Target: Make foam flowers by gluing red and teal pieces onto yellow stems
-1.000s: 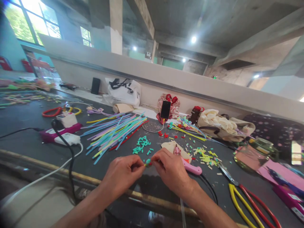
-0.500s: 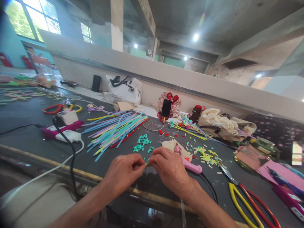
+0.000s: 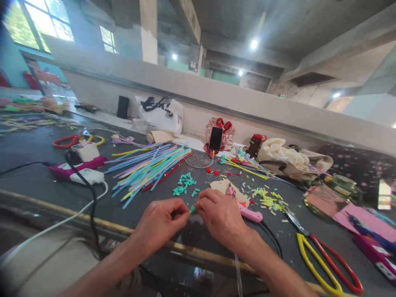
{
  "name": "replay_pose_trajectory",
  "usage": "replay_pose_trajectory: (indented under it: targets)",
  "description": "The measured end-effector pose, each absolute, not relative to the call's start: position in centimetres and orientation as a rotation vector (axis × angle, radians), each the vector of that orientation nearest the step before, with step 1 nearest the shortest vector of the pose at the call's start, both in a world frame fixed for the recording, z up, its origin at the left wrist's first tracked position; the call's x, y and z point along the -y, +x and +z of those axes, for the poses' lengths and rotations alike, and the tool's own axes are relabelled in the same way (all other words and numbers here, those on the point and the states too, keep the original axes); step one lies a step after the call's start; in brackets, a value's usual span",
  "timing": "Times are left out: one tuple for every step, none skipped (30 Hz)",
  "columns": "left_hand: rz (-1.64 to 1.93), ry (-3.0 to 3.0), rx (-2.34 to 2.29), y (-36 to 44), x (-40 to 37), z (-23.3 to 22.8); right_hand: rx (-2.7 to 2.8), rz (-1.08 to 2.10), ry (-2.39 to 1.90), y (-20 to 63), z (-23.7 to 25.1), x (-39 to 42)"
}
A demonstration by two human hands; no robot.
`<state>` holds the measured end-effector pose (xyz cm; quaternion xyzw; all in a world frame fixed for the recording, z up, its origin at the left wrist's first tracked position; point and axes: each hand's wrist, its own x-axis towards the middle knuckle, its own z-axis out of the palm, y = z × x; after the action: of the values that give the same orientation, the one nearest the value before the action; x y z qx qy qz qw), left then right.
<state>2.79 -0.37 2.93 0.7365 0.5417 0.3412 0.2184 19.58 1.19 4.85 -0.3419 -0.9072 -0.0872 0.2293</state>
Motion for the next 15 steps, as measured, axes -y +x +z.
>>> replay_pose_trajectory:
  targets:
    - [0.947, 2.027, -1.497, 2.77, 0.34, 2.96, 2.5, -0.254, -0.937, 19.57, 4.86, -1.16]
    - [0.948, 2.016, -1.492, 2.75, 0.3, 2.97, 2.504, -0.27, -0.933, 19.56, 4.89, -1.13]
    - [0.949, 2.007, -1.488, 2.73, 0.26, 2.95, 2.509, -0.29, -0.928, 19.55, 4.9, -1.1]
    - [0.949, 2.004, -1.483, 2.71, 0.21, 2.9, 2.514, -0.311, -0.925, 19.54, 4.9, -1.08]
    - [0.948, 2.006, -1.479, 2.7, 0.17, 2.82, 2.521, -0.332, -0.926, 19.53, 4.88, -1.08]
    - [0.948, 2.009, -1.476, 2.7, 0.13, 2.73, 2.533, -0.352, -0.928, 19.53, 4.84, -1.08]
    - [0.951, 2.011, -1.476, 2.7, 0.1, 2.63, 2.542, -0.372, -0.932, 19.54, 4.78, -1.09]
    - [0.956, 2.011, -1.476, 2.7, 0.07, 2.53, 2.549, -0.391, -0.936, 19.56, 4.71, -1.1]
    - [0.964, 2.009, -1.475, 2.7, 0.04, 2.46, 2.556, -0.409, -0.937, 19.58, 4.63, -1.11]
    - [0.974, 2.004, -1.473, 2.7, 0.01, 2.41, 2.559, -0.426, -0.932, 19.6, 4.57, -1.1]
    - [0.981, 1.998, -1.475, 2.67, -0.03, 2.38, 2.551, -0.442, -0.922, 19.62, 4.52, -1.08]
    - [0.986, 1.992, -1.478, 2.63, -0.09, 2.38, 2.541, -0.454, -0.913, 19.63, 4.5, -1.03]
    - [0.989, 1.987, -1.481, 2.58, -0.15, 2.39, 2.528, -0.464, -0.91, 19.64, 4.5, -0.97]
    - [0.989, 1.978, -1.483, 2.51, -0.24, 2.4, 2.515, -0.472, -0.91, 19.66, 4.52, -0.89]
    - [0.99, 1.969, -1.484, 2.43, -0.33, 2.41, 2.499, -0.479, -0.918, 19.68, 4.56, -0.81]
